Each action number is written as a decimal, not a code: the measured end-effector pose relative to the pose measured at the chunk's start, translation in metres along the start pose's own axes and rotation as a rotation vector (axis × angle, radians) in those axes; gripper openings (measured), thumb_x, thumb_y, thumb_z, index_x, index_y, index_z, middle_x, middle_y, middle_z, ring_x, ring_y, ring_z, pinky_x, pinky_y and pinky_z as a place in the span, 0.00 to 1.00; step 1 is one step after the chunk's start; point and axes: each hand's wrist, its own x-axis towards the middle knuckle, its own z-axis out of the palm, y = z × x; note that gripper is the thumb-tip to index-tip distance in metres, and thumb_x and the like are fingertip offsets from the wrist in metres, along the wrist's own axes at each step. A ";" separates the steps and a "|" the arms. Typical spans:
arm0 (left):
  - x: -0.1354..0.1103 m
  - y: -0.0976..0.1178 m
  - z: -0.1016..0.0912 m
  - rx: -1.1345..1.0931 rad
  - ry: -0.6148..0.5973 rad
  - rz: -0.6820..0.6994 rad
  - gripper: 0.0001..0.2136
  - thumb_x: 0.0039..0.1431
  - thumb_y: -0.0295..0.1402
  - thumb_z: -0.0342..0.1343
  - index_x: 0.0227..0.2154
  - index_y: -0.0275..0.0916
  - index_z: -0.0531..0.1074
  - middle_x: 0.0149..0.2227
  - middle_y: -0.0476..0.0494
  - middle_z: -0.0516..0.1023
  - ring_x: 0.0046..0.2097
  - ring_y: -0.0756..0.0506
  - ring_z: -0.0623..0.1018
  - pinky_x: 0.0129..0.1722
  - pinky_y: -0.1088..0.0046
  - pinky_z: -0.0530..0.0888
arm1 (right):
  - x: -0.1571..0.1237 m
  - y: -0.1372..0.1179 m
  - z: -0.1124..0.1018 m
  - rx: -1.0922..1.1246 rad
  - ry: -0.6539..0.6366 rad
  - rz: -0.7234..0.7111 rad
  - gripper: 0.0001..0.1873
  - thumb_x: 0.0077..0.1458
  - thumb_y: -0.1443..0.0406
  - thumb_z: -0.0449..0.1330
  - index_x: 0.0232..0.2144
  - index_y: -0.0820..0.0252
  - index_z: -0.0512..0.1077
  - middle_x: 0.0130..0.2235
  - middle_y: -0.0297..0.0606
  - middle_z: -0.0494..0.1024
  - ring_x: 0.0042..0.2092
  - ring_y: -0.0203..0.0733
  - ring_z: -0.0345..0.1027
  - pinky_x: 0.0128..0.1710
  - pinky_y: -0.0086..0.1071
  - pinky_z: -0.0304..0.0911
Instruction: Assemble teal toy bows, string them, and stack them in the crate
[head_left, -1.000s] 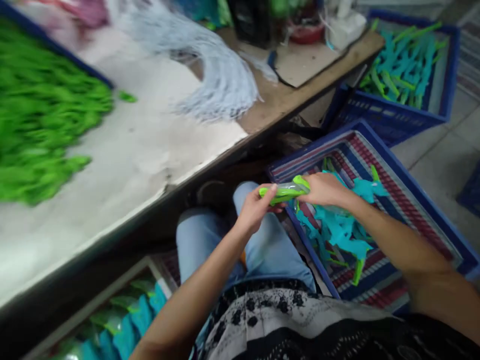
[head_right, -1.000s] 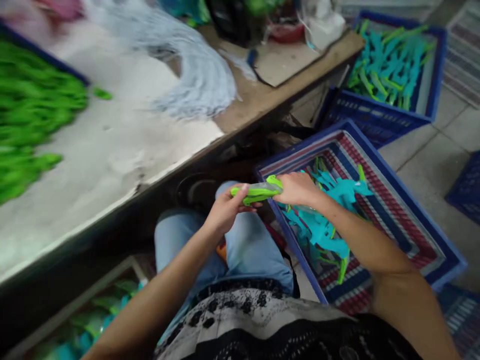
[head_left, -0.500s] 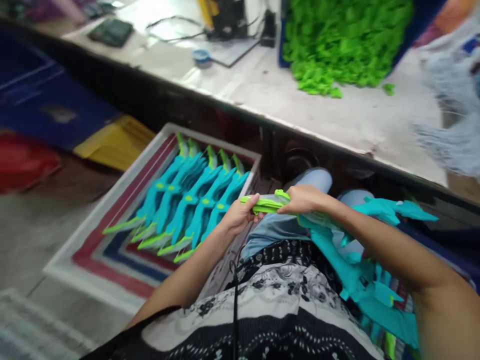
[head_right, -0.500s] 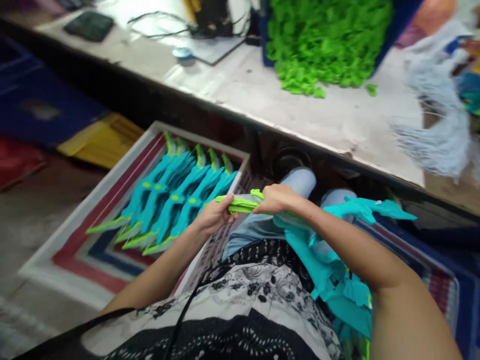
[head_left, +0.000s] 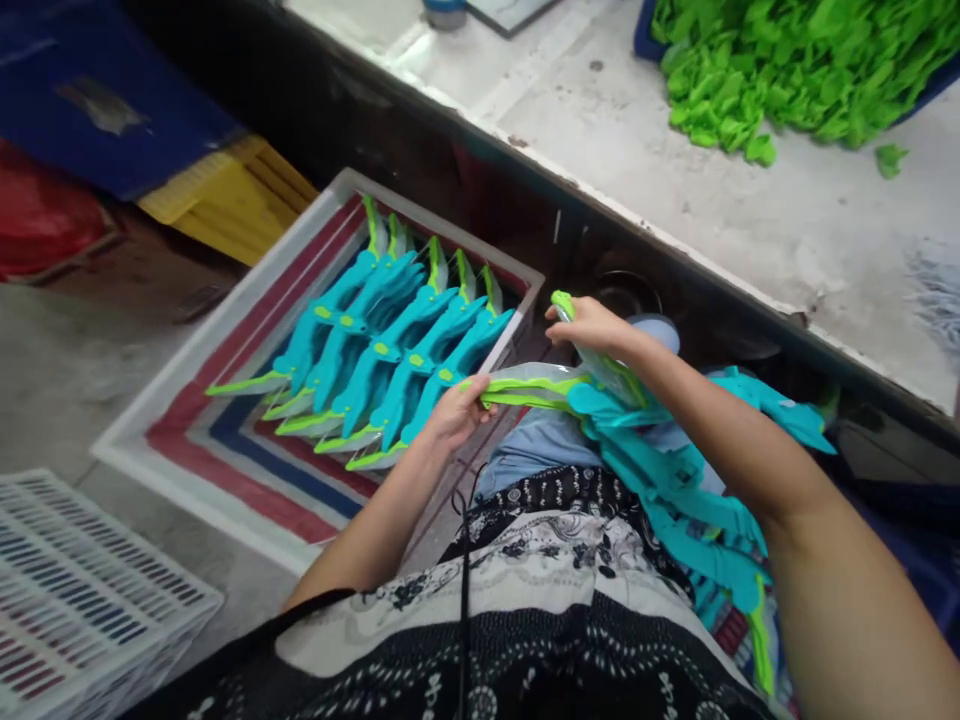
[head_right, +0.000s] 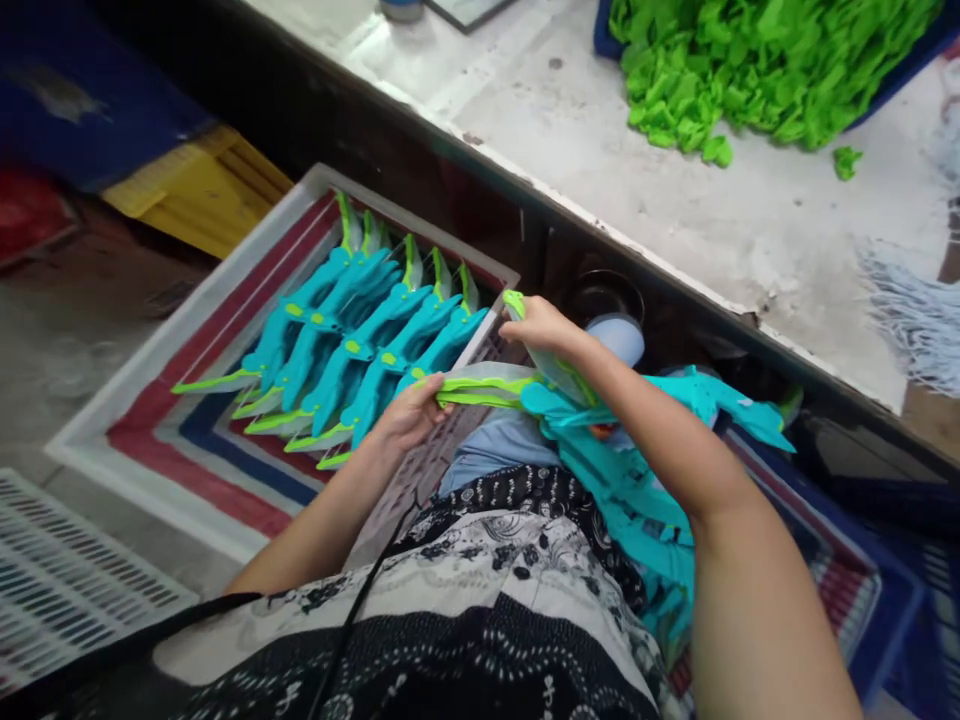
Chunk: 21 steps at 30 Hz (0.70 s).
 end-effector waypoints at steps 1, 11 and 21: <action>-0.001 -0.001 -0.004 0.021 0.004 0.011 0.20 0.42 0.43 0.70 0.30 0.34 0.70 0.23 0.50 0.74 0.19 0.55 0.70 0.13 0.83 0.60 | 0.002 0.003 -0.003 0.052 0.023 0.006 0.11 0.48 0.73 0.62 0.37 0.67 0.74 0.26 0.32 0.76 0.29 0.34 0.71 0.33 0.24 0.64; -0.026 0.070 0.024 1.170 0.160 0.766 0.22 0.49 0.48 0.63 0.43 0.38 0.74 0.48 0.37 0.76 0.53 0.35 0.73 0.50 0.57 0.73 | 0.018 0.040 -0.031 0.291 0.254 0.167 0.14 0.55 0.58 0.65 0.26 0.61 0.69 0.18 0.28 0.65 0.20 0.35 0.65 0.24 0.28 0.64; 0.001 -0.036 0.202 1.733 -0.524 1.141 0.14 0.66 0.27 0.44 0.45 0.37 0.75 0.36 0.37 0.76 0.38 0.42 0.75 0.31 0.67 0.69 | 0.028 0.074 -0.035 0.633 0.410 0.251 0.08 0.61 0.62 0.55 0.32 0.58 0.70 0.35 0.50 0.78 0.39 0.43 0.76 0.38 0.34 0.70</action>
